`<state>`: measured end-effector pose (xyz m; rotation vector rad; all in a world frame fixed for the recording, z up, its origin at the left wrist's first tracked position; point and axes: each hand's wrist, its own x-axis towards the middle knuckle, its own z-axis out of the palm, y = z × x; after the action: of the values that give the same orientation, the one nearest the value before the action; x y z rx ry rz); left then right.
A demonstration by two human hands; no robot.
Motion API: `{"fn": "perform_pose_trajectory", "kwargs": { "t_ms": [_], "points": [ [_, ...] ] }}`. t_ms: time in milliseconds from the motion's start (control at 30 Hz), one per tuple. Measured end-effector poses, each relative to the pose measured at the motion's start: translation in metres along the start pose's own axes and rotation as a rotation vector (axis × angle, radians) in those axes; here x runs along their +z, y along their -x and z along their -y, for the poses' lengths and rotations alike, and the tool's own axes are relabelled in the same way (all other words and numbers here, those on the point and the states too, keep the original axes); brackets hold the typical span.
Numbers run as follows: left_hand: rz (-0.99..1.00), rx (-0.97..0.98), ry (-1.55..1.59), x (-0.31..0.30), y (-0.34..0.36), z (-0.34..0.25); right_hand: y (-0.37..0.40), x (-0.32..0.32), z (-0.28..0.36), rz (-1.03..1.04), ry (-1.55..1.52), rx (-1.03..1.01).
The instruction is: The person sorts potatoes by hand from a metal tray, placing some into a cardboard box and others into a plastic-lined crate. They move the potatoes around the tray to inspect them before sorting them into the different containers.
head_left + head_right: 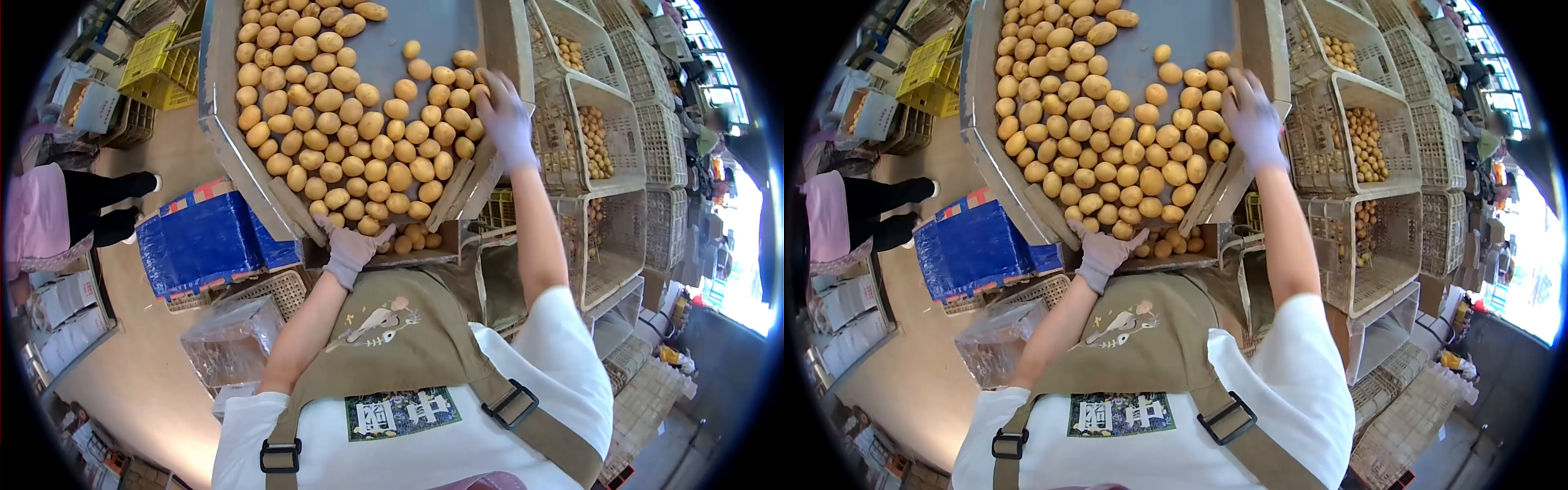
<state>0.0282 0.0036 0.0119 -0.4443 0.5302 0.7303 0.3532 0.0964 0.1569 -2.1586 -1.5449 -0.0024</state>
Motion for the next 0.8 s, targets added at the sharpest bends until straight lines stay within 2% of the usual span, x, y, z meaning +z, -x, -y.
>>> {"fn": "perform_pose_trajectory", "kwargs": {
  "t_ms": [33,100,133,167,267,300,333,367,400,467,500,567,633,733,800],
  "points": [
    [-0.029,0.000,0.023,-0.005,-0.002,-0.001,-0.036,0.020,-0.004,0.064,0.047,-0.010],
    [-0.066,0.009,0.051,-0.005,-0.003,-0.002,-0.085,0.060,-0.019,0.221,0.133,0.172],
    [-0.075,0.017,0.058,-0.003,-0.002,-0.001,-0.109,0.084,-0.045,0.406,0.153,0.196],
    [-0.085,0.024,0.065,-0.002,0.000,0.000,-0.114,0.075,-0.033,0.486,0.125,0.248],
    [-0.031,0.047,-0.046,0.003,0.006,0.000,-0.089,0.037,0.004,0.300,0.035,-0.131],
    [0.001,0.047,-0.073,0.004,0.005,0.000,-0.086,0.015,0.006,0.240,0.078,-0.387],
    [-0.020,0.048,-0.020,0.001,0.003,0.000,-0.097,-0.006,-0.005,0.012,0.124,-0.722],
    [-0.015,0.053,-0.025,-0.001,0.003,0.001,-0.116,-0.016,-0.037,-0.082,0.313,-0.588],
    [-0.012,0.051,-0.037,-0.001,0.004,0.003,-0.134,-0.029,-0.077,-0.370,0.442,-0.474],
    [-0.022,0.061,-0.039,0.004,0.002,0.002,-0.145,-0.051,-0.094,-0.402,0.595,-0.202],
    [-0.025,0.059,-0.032,0.008,-0.001,0.002,-0.143,-0.055,-0.091,-0.446,0.626,-0.309],
    [-0.051,0.060,-0.017,0.007,0.000,0.002,-0.124,-0.030,-0.073,0.212,0.457,-0.426],
    [-0.025,0.037,0.012,-0.002,-0.001,0.001,-0.092,0.014,-0.054,0.501,0.707,-0.452],
    [0.041,0.042,-0.043,-0.004,-0.001,-0.002,-0.091,0.042,-0.054,0.475,0.841,-0.434],
    [0.067,0.046,-0.067,-0.006,0.002,0.000,-0.100,0.029,-0.038,0.591,0.822,-0.395]
  ]
}}
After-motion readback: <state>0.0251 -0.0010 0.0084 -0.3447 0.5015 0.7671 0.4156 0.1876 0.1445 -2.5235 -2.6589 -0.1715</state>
